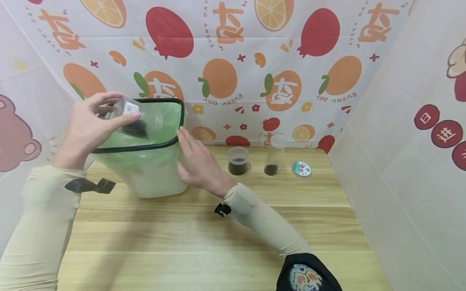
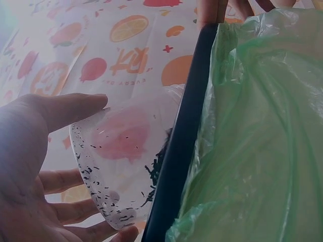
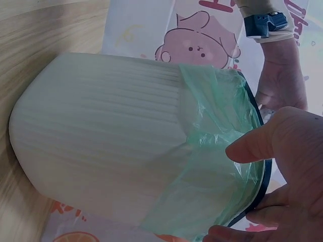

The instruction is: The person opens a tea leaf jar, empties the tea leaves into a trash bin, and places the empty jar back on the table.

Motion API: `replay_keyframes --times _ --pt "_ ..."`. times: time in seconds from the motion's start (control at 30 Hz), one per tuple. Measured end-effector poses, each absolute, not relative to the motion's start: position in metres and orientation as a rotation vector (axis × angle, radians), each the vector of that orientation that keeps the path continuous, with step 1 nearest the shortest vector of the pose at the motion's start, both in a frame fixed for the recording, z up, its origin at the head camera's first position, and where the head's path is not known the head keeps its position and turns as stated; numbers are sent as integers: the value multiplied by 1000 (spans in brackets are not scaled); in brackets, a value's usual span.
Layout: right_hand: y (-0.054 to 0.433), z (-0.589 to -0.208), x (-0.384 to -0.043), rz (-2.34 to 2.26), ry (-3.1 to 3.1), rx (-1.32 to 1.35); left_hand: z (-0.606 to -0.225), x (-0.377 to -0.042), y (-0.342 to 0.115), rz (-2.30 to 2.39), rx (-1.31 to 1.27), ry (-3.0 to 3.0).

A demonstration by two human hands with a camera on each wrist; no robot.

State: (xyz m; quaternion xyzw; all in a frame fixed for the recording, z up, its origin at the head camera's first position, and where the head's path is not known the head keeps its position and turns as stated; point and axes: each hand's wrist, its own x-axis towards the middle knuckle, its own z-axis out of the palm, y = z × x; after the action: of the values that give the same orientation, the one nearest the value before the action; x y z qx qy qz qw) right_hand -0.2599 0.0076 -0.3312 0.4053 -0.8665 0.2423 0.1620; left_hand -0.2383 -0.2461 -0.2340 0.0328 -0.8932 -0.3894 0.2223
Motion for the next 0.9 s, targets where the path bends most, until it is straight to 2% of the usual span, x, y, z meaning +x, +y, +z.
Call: replay_keyframes --times 0.57,0.9 --pt "9 -333 -258 688 -2505 1159 -230 -239 -238 -1009 65 -2527" --pt "9 -334 -259 696 -2490 1156 -233 -244 -239 -762 -325 -2515"
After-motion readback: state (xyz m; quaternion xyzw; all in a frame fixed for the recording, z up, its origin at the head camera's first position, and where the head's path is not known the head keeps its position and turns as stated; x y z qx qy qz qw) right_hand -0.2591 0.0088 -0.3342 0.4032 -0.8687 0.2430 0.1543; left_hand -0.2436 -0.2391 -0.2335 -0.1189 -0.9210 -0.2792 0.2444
